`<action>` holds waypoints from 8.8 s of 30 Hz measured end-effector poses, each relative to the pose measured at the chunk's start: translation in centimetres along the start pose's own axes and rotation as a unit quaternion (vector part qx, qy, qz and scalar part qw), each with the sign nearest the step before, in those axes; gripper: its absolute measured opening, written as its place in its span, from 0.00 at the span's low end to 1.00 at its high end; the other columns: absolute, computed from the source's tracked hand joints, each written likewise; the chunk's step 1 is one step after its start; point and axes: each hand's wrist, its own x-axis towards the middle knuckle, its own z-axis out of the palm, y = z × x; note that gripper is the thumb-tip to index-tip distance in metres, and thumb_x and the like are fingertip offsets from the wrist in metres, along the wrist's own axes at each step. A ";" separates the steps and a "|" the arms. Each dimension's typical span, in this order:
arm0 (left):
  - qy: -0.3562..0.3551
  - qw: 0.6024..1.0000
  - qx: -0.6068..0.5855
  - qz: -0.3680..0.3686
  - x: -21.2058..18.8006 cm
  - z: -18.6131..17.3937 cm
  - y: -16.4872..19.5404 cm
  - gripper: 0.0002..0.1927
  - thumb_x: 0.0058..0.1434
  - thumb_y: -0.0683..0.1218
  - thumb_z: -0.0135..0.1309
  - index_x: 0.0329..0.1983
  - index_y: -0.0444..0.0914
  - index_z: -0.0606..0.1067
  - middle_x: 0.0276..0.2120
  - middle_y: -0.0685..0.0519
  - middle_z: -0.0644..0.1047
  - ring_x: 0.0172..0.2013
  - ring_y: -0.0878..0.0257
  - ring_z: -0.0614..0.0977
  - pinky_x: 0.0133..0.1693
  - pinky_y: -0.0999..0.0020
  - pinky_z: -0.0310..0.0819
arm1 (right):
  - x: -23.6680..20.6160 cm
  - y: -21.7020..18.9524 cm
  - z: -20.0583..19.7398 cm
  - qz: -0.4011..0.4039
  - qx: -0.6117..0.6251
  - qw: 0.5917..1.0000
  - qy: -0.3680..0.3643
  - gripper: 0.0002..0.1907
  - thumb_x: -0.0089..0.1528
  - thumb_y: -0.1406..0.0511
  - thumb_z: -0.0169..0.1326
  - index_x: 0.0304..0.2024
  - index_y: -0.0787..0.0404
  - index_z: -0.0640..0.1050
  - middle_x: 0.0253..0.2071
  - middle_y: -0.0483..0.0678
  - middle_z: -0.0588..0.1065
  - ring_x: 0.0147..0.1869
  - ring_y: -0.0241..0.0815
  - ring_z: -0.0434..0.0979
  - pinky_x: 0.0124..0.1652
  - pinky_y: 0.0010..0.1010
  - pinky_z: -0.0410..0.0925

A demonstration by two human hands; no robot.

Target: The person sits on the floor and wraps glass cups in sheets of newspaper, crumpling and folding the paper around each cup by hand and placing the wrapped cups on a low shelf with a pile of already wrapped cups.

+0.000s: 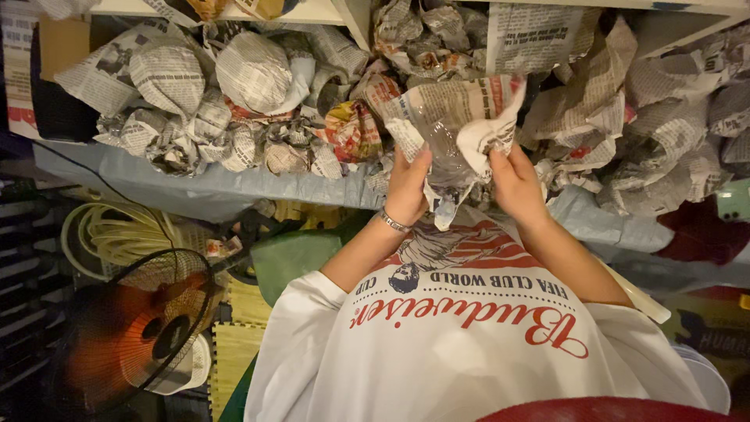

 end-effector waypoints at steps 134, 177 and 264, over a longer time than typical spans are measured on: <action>-0.149 0.923 0.151 -0.321 0.2 -10.5 -2.2 0.29 0.75 0.59 0.41 0.67 0.33 0.67 0.60 0.49 0.74 0.56 0.60 0.78 0.59 0.63 0.71 | -18.4 18.2 -8.2 0.087 0.312 0.714 0.621 0.10 0.73 0.56 0.47 0.43 0.54 0.70 0.36 0.45 0.76 0.37 0.42 0.78 0.37 0.33 0.72; -0.502 0.810 0.283 -0.109 -2.5 -4.7 -2.2 0.61 0.64 0.78 0.38 0.82 0.35 0.33 0.82 0.41 0.36 0.80 0.51 0.38 0.77 0.61 0.35 | -8.9 2.0 -1.2 -0.137 -0.131 0.953 0.236 0.21 0.76 0.57 0.36 0.44 0.68 0.72 0.37 0.50 0.70 0.42 0.40 0.66 0.44 0.33 0.62; -0.213 0.845 0.489 -0.023 -2.0 -2.0 0.3 0.24 0.69 0.52 0.48 0.64 0.37 0.74 0.58 0.45 0.78 0.59 0.53 0.78 0.62 0.60 0.69 | -5.8 1.7 -0.8 -0.133 -0.023 0.961 0.240 0.21 0.73 0.70 0.50 0.24 0.64 0.64 0.25 0.37 0.63 0.30 0.29 0.55 0.32 0.28 0.53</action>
